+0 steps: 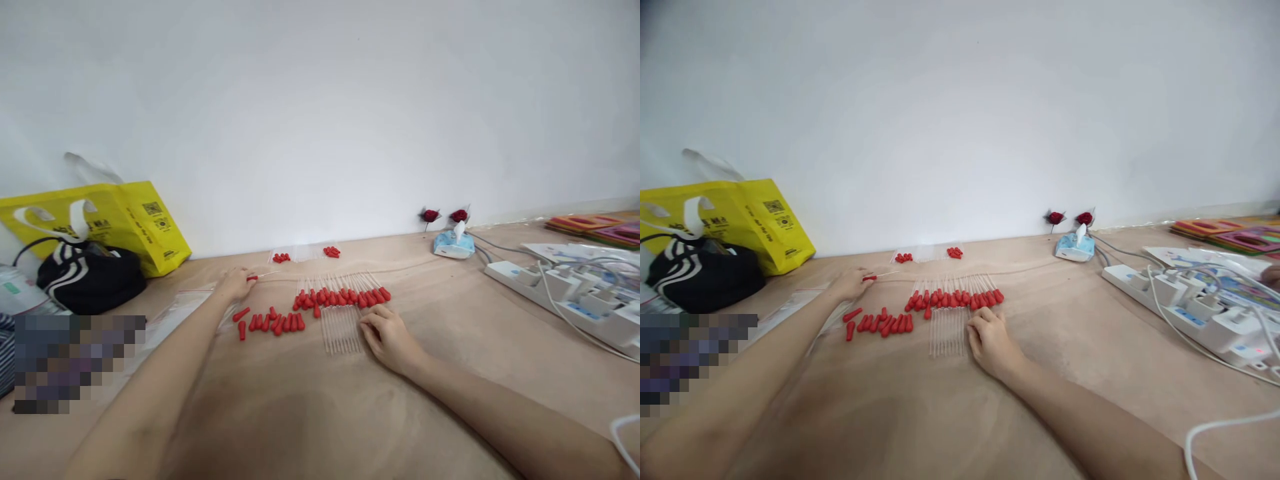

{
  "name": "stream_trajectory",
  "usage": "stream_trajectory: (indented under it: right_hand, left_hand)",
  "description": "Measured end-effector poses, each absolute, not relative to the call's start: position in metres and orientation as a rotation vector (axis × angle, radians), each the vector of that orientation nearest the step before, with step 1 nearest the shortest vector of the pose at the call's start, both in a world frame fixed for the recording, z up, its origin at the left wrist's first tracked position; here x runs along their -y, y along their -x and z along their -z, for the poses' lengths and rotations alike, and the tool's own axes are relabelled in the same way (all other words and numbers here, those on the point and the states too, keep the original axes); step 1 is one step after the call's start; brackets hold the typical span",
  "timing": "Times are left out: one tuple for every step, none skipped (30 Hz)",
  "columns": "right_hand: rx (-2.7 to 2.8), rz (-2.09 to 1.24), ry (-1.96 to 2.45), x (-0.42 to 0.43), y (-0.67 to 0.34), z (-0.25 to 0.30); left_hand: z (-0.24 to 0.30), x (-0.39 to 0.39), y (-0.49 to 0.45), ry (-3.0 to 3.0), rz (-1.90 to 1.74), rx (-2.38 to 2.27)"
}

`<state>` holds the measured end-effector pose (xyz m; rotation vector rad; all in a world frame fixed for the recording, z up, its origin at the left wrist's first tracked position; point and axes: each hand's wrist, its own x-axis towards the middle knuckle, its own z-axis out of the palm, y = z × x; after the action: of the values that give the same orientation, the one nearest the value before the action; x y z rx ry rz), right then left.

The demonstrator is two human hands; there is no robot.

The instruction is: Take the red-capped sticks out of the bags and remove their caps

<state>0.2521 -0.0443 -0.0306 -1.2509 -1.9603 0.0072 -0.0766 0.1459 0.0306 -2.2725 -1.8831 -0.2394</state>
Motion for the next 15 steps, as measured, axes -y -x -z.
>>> stream_trajectory:
  right_hand:
    - [1.965, -0.022, 1.247, 0.044, -0.252, 0.03]
    - [1.968, -0.03, 1.245, 0.044, -0.251, 0.03]
    - [1.973, -0.035, 1.244, 0.044, -0.251, 0.03]
    - [1.977, -0.037, 1.242, 0.044, -0.252, 0.03]
    - [1.981, -0.04, 1.238, 0.044, -0.252, 0.03]
    - [1.985, -0.044, 1.233, 0.044, -0.252, 0.03]
    - [1.99, -0.049, 1.229, 0.044, -0.252, 0.029]
    - [1.994, -0.055, 1.226, 0.044, -0.252, 0.029]
    - [1.999, -0.061, 1.224, 0.044, -0.252, 0.029]
    - [2.002, -0.065, 1.225, 0.045, -0.252, 0.029]
    - [2.001, -0.066, 1.23, 0.045, -0.253, 0.028]
    - [1.995, -0.061, 1.24, 0.046, -0.253, 0.028]
    - [1.982, -0.049, 1.252, 0.047, -0.253, 0.029]
    - [1.963, -0.032, 1.266, 0.048, -0.254, 0.029]
    - [1.941, -0.01, 1.277, 0.049, -0.255, 0.029]
  left_hand:
    - [-0.03, -0.151, 0.078, 2.264, 0.203, 1.887]
    - [-0.028, -0.154, 0.079, 2.251, 0.175, 1.889]
    - [-0.027, -0.156, 0.08, 2.237, 0.156, 1.886]
    - [-0.025, -0.157, 0.081, 2.229, 0.147, 1.88]
    - [-0.024, -0.157, 0.081, 2.225, 0.142, 1.872]
    - [-0.023, -0.156, 0.081, 2.222, 0.142, 1.865]
    - [-0.022, -0.156, 0.08, 2.221, 0.143, 1.858]
    - [-0.021, -0.155, 0.079, 2.22, 0.148, 1.851]
    - [-0.022, -0.153, 0.078, 2.218, 0.155, 1.843]
    - [-0.024, -0.152, 0.077, 2.213, 0.166, 1.836]
    - [-0.026, -0.149, 0.077, 2.203, 0.182, 1.831]
    - [-0.03, -0.145, 0.078, 2.186, 0.205, 1.829]
    - [-0.034, -0.14, 0.079, 2.164, 0.237, 1.831]
    - [-0.039, -0.133, 0.081, 2.136, 0.275, 1.835]
    - [-0.044, -0.123, 0.082, 2.104, 0.312, 1.838]
